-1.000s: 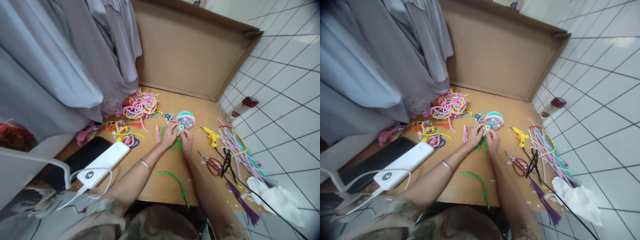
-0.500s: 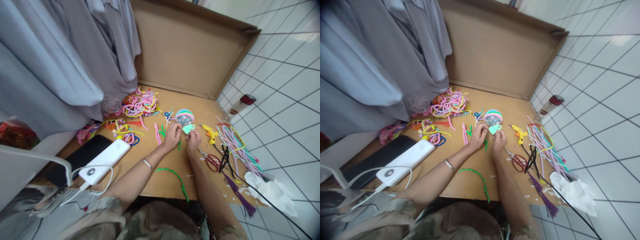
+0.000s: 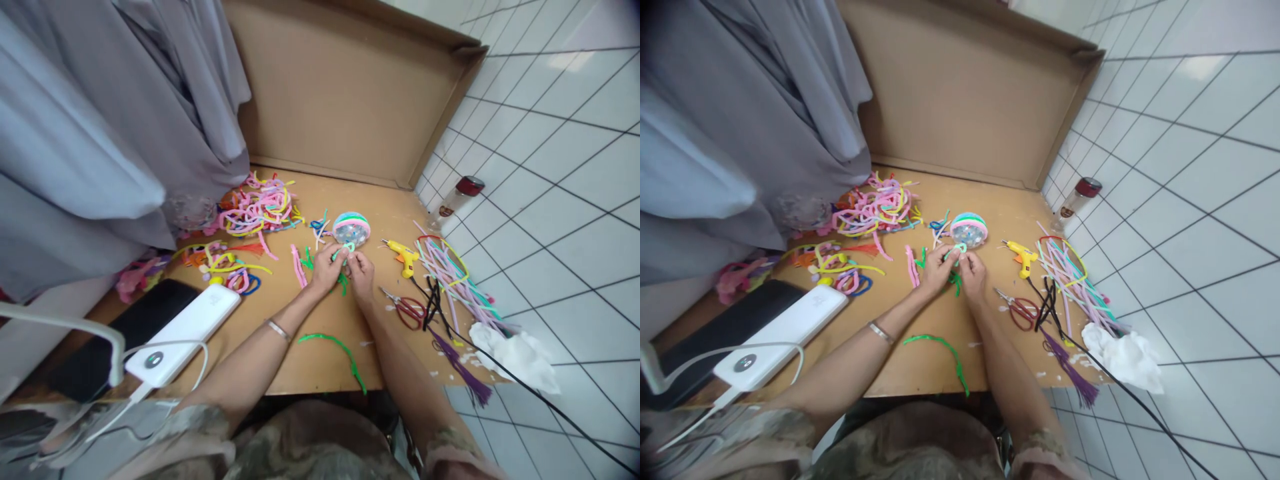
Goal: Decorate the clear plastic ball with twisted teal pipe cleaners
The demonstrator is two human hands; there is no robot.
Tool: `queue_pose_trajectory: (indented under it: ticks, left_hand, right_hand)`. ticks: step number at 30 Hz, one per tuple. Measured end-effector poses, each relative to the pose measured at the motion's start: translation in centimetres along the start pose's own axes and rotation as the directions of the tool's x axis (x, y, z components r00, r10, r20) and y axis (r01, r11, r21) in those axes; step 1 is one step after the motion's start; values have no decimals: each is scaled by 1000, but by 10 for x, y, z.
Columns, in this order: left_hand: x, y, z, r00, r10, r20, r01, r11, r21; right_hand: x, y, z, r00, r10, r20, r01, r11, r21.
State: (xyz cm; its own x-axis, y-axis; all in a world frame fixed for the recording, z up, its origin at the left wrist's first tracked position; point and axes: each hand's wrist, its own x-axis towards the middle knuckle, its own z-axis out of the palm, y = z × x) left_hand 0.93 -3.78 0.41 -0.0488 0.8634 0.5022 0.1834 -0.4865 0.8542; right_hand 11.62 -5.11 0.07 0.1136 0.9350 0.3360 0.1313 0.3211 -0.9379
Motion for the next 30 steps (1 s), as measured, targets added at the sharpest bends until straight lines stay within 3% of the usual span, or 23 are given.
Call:
queue_pose_trajectory:
  ticks: [7, 16, 25, 30]
  left_hand:
    - [0, -1, 1, 995, -103, 0, 102, 989, -107]
    - [1, 0, -2, 996, -81, -45, 79, 996, -39]
    - [0, -3, 2, 992, -123, -11, 122, 988, -93]
    - [0, 0, 1, 995, -95, 22, 96, 995, -18]
  right_hand:
    - [-1, -2, 1, 998, -35, -44, 34, 999, -24]
    - [-2, -2, 2, 1000, 5, -11, -4, 998, 60]
    - [-1, 9, -1, 998, -47, -49, 44, 997, -62]
    - [-1, 11, -2, 999, -39, -34, 36, 996, -83]
